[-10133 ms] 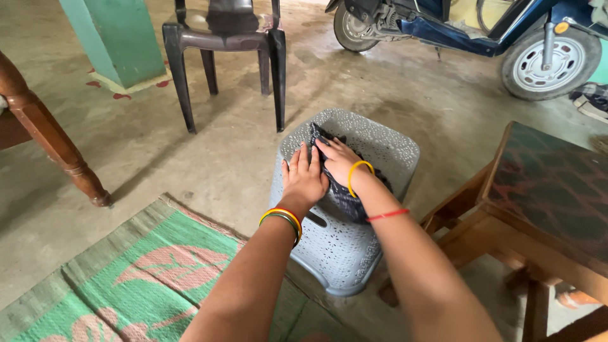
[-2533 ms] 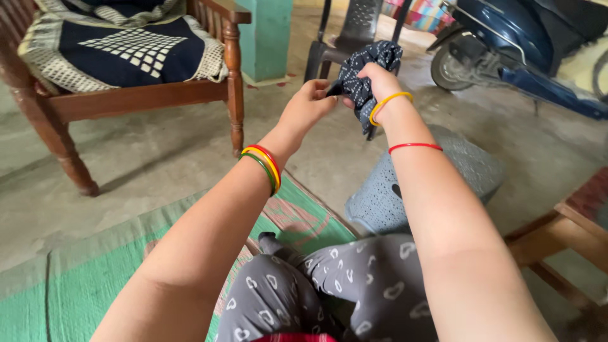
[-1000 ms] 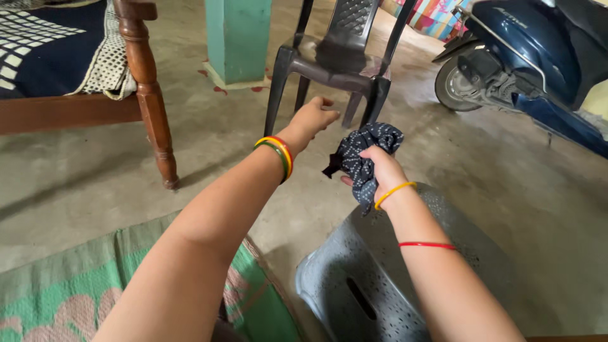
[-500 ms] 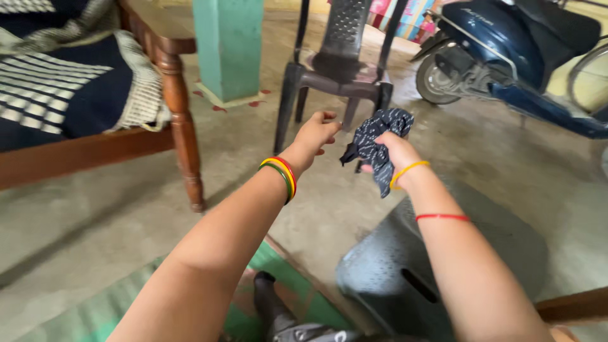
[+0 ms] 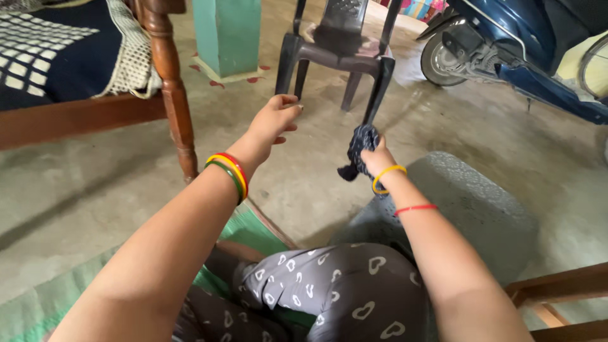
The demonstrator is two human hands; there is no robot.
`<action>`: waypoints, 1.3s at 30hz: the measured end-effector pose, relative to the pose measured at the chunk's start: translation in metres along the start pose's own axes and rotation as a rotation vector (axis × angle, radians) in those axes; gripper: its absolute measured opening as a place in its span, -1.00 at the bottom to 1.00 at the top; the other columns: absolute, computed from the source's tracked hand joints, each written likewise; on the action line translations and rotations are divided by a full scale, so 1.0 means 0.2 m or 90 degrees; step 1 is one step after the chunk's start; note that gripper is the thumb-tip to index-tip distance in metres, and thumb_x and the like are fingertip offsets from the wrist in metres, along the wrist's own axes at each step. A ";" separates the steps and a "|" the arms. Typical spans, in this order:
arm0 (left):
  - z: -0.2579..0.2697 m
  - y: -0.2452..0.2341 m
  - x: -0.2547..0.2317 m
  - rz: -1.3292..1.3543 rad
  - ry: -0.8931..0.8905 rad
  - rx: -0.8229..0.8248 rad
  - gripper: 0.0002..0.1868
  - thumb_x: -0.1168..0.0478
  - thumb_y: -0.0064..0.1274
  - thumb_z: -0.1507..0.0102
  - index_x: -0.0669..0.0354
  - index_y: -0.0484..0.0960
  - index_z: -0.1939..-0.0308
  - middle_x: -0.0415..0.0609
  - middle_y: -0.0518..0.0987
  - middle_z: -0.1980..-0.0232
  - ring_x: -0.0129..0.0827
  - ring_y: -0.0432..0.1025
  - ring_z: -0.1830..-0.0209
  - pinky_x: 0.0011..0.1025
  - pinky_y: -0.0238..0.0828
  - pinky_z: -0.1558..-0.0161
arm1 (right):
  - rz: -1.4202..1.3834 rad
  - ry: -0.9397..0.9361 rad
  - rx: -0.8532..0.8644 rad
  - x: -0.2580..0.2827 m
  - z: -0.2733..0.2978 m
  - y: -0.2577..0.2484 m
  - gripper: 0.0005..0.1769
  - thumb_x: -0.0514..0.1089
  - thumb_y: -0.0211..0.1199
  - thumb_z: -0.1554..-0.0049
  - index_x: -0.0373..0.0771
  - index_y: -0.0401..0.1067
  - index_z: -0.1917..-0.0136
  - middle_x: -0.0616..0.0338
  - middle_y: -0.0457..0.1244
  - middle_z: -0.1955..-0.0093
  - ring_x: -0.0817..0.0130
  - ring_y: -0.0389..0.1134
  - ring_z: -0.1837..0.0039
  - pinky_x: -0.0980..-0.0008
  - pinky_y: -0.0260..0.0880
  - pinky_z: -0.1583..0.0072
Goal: The person wipes a grey plastic stool with a dark cloth, cleaning the top and sides. They then move to a dark brown plastic chair and wipe its seat and backrest with the same cloth.
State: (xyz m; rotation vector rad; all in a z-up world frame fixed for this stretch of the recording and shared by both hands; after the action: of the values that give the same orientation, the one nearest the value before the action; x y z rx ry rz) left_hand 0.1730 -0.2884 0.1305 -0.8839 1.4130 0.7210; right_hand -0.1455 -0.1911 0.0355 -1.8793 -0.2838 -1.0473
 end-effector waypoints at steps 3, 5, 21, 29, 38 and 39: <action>-0.05 0.28 0.04 -0.009 -0.020 0.011 -0.33 -0.10 0.09 -0.16 -0.09 0.41 -0.34 -0.18 0.57 -0.15 -0.35 0.51 0.05 -0.23 0.37 0.17 | 0.224 -0.061 0.049 0.05 0.22 -0.12 -0.11 -0.11 0.17 -0.02 0.06 -0.01 -0.59 -0.23 0.32 -0.21 -0.15 0.42 -0.17 0.04 0.42 -0.22; -0.11 0.49 0.05 -0.052 -0.020 0.006 -0.33 -0.10 0.10 -0.16 -0.07 0.42 -0.33 -0.16 0.60 -0.12 -0.36 0.53 0.07 -0.23 0.41 0.19 | 0.435 -0.118 0.116 0.08 0.33 -0.17 -0.04 -0.04 0.26 0.00 0.20 -0.07 -0.59 -0.21 0.25 -0.31 -0.23 0.32 -0.24 -0.03 0.33 -0.26; -0.58 1.18 0.21 -0.167 -0.008 0.087 -0.38 -0.06 0.11 -0.17 -0.01 0.48 -0.28 -0.21 0.66 -0.06 -0.43 0.50 0.15 -0.31 0.43 0.28 | 0.407 -0.023 0.125 -0.40 -0.17 -0.59 -0.13 -0.05 0.22 -0.11 0.35 -0.04 -0.59 -0.05 0.20 -0.45 -0.10 0.27 -0.40 -0.13 0.20 -0.42; -0.80 1.34 0.37 -0.135 -0.019 0.106 -0.39 -0.06 0.14 -0.15 0.02 0.52 -0.25 -0.15 0.67 0.06 -0.42 0.52 0.24 -0.29 0.43 0.36 | 0.627 0.045 -0.077 -0.25 0.17 -0.47 -0.38 0.00 0.09 -0.12 0.56 0.21 -0.41 -0.03 0.01 -0.60 -0.41 0.00 -0.55 -0.67 -0.20 -0.35; -0.82 0.95 0.40 -0.179 0.175 0.109 -0.37 -0.08 0.13 -0.19 0.16 0.53 -0.26 0.04 0.66 -0.13 -0.21 0.54 -0.14 -0.30 0.45 -0.13 | 0.780 -0.057 -0.116 -0.61 -0.19 -0.51 -0.32 -0.06 -0.10 -0.26 0.55 0.07 -0.57 -0.09 0.17 -0.48 -0.49 0.12 -0.46 -0.46 0.04 -0.39; -0.82 0.85 0.38 -0.162 0.164 0.114 -0.37 -0.08 0.11 -0.20 0.15 0.51 -0.28 0.04 0.65 -0.16 -0.19 0.53 -0.19 -0.29 0.43 -0.18 | 0.764 -0.060 -0.141 -0.61 -0.22 -0.51 -0.32 -0.06 -0.09 -0.24 0.56 0.10 -0.56 -0.09 0.17 -0.48 -0.51 0.11 -0.46 -0.43 0.04 -0.40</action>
State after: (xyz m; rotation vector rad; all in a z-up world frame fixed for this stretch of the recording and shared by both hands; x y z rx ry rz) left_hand -0.0535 -0.3486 0.0468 -1.0180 1.5288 0.2905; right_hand -0.3022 -0.1453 0.0146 -1.8069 0.8582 -0.1536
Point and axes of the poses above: each hand's wrist, its own z-axis away from the middle knuckle, its own y-axis out of the palm, x = y × z, the point moved 8 cm from there along -z, towards the middle knuckle
